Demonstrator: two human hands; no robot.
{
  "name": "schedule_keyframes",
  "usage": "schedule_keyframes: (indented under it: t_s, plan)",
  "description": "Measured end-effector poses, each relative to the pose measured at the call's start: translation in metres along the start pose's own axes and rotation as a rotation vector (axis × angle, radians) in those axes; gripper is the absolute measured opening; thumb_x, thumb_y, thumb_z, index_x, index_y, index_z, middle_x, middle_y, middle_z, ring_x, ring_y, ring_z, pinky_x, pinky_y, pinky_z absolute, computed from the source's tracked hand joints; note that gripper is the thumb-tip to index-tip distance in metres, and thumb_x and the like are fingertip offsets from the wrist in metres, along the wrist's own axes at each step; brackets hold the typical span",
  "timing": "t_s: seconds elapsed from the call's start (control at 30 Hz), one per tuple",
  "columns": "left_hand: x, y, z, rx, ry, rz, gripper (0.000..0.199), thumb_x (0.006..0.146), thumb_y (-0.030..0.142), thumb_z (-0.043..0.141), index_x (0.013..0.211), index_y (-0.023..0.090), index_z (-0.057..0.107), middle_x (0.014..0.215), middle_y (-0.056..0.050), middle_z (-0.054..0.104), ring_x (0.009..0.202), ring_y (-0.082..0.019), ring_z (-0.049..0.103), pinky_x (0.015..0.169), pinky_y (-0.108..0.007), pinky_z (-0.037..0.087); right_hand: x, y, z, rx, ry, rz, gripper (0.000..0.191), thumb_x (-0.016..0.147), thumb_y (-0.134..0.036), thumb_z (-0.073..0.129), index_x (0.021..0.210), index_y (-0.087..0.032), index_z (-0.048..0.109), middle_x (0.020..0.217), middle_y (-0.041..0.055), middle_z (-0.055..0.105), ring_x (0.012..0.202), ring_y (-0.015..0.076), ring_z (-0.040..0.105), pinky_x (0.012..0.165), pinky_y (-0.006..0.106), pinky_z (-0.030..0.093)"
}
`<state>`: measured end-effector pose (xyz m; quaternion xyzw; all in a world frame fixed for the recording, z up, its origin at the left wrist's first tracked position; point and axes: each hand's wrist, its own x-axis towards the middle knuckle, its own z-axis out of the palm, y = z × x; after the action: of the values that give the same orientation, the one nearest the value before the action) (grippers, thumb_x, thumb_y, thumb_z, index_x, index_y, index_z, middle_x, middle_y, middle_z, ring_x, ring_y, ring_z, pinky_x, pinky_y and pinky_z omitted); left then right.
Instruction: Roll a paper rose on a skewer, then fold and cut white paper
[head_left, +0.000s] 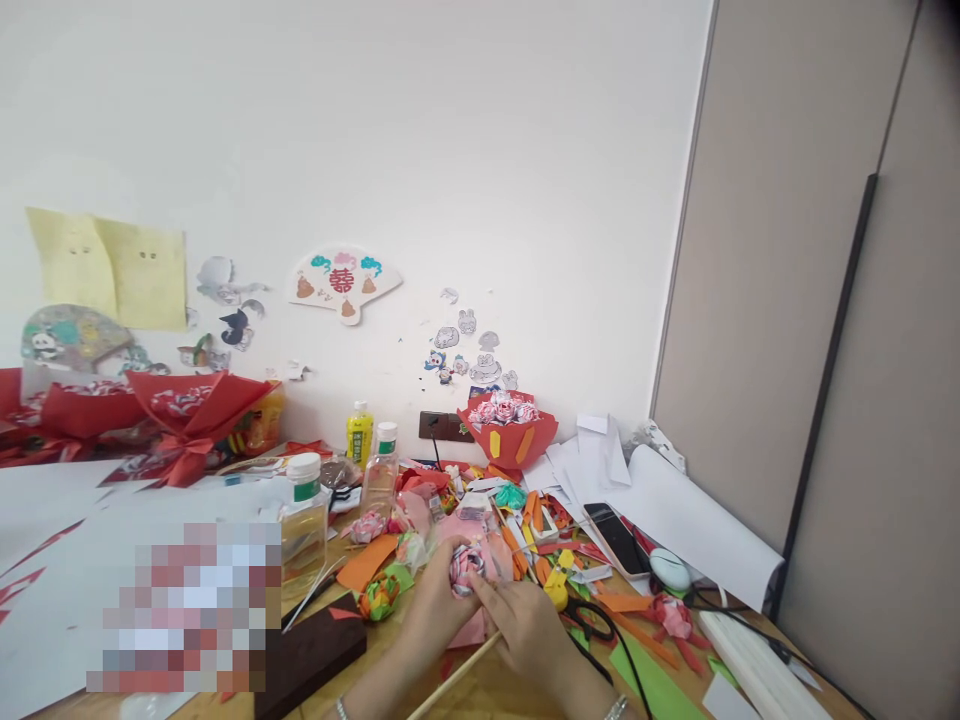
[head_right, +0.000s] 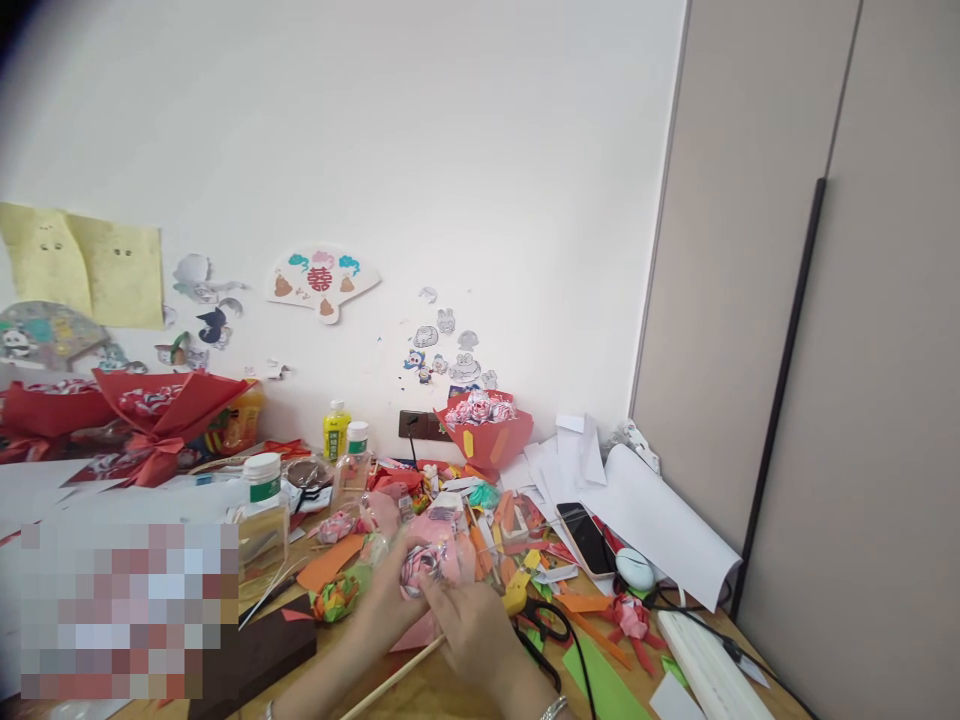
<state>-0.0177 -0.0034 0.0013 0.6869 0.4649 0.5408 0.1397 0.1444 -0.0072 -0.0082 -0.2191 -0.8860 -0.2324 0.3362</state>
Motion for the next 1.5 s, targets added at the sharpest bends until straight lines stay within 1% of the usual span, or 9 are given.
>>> schedule_keyframes:
  t_s: [0.23,0.43,0.53,0.63,0.87,1.07,1.23,1.33,1.5]
  plan:
    - [0.002,0.003,-0.005,0.071,-0.007,-0.030,0.043,0.061,0.020,0.060,0.104,0.016,0.053,0.104,-0.011,0.063,0.097,-0.027,0.059,0.082,-0.041,0.048,-0.002,0.005,-0.001,-0.009,-0.019,-0.001,0.051,0.087,-0.014,0.031,0.138,-0.009,0.027,0.089,0.0137,0.067,0.068,0.0221,0.061,0.056,0.030,0.042]
    - [0.000,-0.001,-0.007,0.138,-0.030,0.014,0.040,0.064,0.018,0.056,0.104,0.017,0.055,0.101,-0.010,0.066,0.093,-0.026,0.062,0.081,-0.040,0.049,-0.002,0.004,0.001,-0.024,-0.047,-0.050,0.053,0.085,-0.011,0.034,0.138,-0.006,0.026,0.088,0.0140,0.066,0.075,0.0229,0.061,0.059,0.029,0.043]
    - [0.000,-0.001,-0.009,0.186,-0.025,0.023,0.037,0.064,0.018,0.056,0.101,0.018,0.056,0.096,-0.010,0.067,0.089,-0.026,0.063,0.077,-0.039,0.050,-0.002,0.003,0.003,-0.028,-0.083,-0.016,0.053,0.085,-0.010,0.035,0.137,-0.006,0.028,0.084,0.0124,0.066,0.071,0.0215,0.060,0.057,0.028,0.041]
    - [0.000,0.000,-0.009,0.252,-0.045,0.023,0.035,0.064,0.019,0.055,0.099,0.018,0.056,0.093,-0.009,0.067,0.087,-0.026,0.063,0.074,-0.038,0.050,-0.004,0.005,0.003,-0.006,-0.153,0.007,0.053,0.084,-0.011,0.037,0.136,-0.008,0.029,0.090,0.0141,0.066,0.071,0.0216,0.060,0.056,0.028,0.041]
    - [0.000,-0.004,-0.007,0.351,-0.073,0.011,0.033,0.067,0.023,0.054,0.099,0.016,0.055,0.094,-0.011,0.065,0.089,-0.026,0.062,0.075,-0.037,0.050,-0.006,0.004,0.007,0.083,-0.229,0.059,0.058,0.084,-0.011,0.038,0.139,-0.010,0.022,0.093,0.0137,0.066,0.074,0.0220,0.059,0.060,0.029,0.043]
    - [0.000,-0.006,-0.008,0.373,-0.078,-0.037,0.036,0.066,0.022,0.054,0.101,0.016,0.055,0.098,-0.011,0.065,0.092,-0.027,0.062,0.076,-0.037,0.049,-0.002,-0.001,0.001,0.213,-0.318,0.187,0.063,0.077,-0.014,0.046,0.137,-0.018,0.029,0.094,0.0094,0.066,0.079,0.0226,0.060,0.065,0.030,0.045]
    - [-0.001,-0.007,-0.008,0.368,-0.071,-0.030,0.037,0.064,0.018,0.053,0.100,0.017,0.055,0.098,-0.010,0.066,0.092,-0.026,0.062,0.076,-0.036,0.049,0.000,-0.003,-0.002,0.282,-0.315,0.204,0.063,0.076,-0.014,0.045,0.137,-0.020,0.031,0.095,0.0081,0.066,0.083,0.0227,0.060,0.071,0.031,0.045]
    - [0.000,-0.007,-0.008,0.366,-0.051,-0.016,0.036,0.064,0.019,0.053,0.100,0.018,0.055,0.098,-0.010,0.066,0.093,-0.026,0.062,0.078,-0.037,0.049,-0.001,-0.001,0.000,0.270,-0.289,0.216,0.061,0.077,-0.014,0.044,0.136,-0.021,0.032,0.094,0.0079,0.067,0.079,0.0224,0.061,0.067,0.030,0.045]
    - [0.000,-0.004,-0.010,0.380,-0.059,0.029,0.034,0.065,0.019,0.053,0.099,0.018,0.055,0.100,-0.011,0.065,0.093,-0.027,0.062,0.074,-0.037,0.050,-0.003,0.000,0.004,0.218,-0.267,0.156,0.062,0.081,-0.015,0.040,0.141,-0.015,0.024,0.093,0.0105,0.067,0.073,0.0216,0.060,0.062,0.029,0.044]
